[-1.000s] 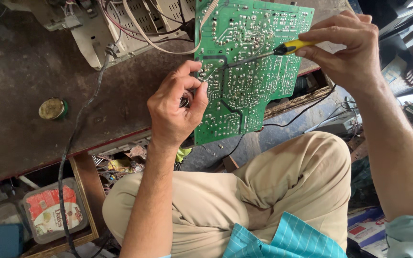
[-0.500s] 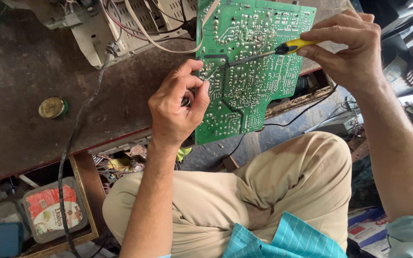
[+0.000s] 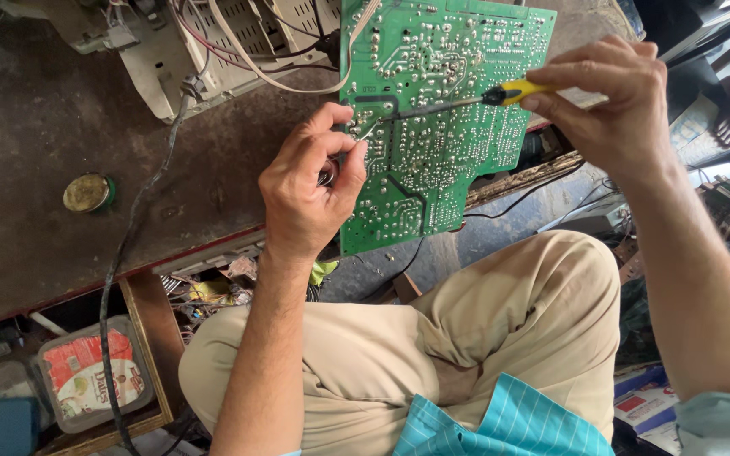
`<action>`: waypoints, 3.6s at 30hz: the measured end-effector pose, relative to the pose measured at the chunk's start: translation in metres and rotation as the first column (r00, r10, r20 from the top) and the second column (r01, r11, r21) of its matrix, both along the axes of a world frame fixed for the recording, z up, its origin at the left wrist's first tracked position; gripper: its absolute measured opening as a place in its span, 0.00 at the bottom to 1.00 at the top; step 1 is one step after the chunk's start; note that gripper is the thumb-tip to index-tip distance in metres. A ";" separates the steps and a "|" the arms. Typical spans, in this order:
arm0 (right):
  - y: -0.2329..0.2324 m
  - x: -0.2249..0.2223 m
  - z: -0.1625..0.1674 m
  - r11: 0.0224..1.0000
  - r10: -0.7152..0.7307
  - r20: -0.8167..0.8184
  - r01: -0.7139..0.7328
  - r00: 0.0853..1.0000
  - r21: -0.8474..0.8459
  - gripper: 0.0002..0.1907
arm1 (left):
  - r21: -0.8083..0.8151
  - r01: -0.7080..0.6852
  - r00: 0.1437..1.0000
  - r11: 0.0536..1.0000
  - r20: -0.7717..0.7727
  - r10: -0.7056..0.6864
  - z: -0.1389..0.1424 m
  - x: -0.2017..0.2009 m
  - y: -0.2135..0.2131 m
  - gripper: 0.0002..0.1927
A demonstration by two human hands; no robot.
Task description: The person is soldering a green circuit board using a soldering iron and solder wire. They repeatedly apply solder to various points on the board while seated on the floor in a cluttered workshop.
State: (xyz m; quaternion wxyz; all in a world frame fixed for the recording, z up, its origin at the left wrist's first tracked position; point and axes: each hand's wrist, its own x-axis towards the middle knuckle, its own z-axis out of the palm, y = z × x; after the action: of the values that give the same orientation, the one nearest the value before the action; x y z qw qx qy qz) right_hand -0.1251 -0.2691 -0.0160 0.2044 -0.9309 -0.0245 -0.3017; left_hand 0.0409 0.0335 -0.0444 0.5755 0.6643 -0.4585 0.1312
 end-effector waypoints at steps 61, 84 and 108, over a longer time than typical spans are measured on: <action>0.162 -0.065 -0.064 0.662 -0.326 -0.172 0.354 0.930 0.660 0.15 | -0.040 -0.008 1.000 0.999 -0.007 0.007 0.000 -0.005 0.002 0.06; 0.169 -0.066 -0.060 0.725 -0.317 -0.083 0.298 0.945 0.620 0.14 | -0.176 0.005 0.685 0.984 -0.717 -0.132 -0.069 0.017 0.009 0.26; 0.174 -0.071 -0.060 0.684 -0.362 -0.106 0.342 0.926 0.645 0.14 | -0.147 0.184 0.699 0.972 -0.675 -0.235 -0.071 0.023 0.011 0.39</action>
State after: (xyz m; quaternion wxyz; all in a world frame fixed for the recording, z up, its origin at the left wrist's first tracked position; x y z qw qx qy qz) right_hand -0.1957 -0.0951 -0.0757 0.4536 -0.7831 0.2581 -0.3383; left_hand 0.0637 0.0448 -0.1158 0.7378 0.5887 -0.2799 -0.1753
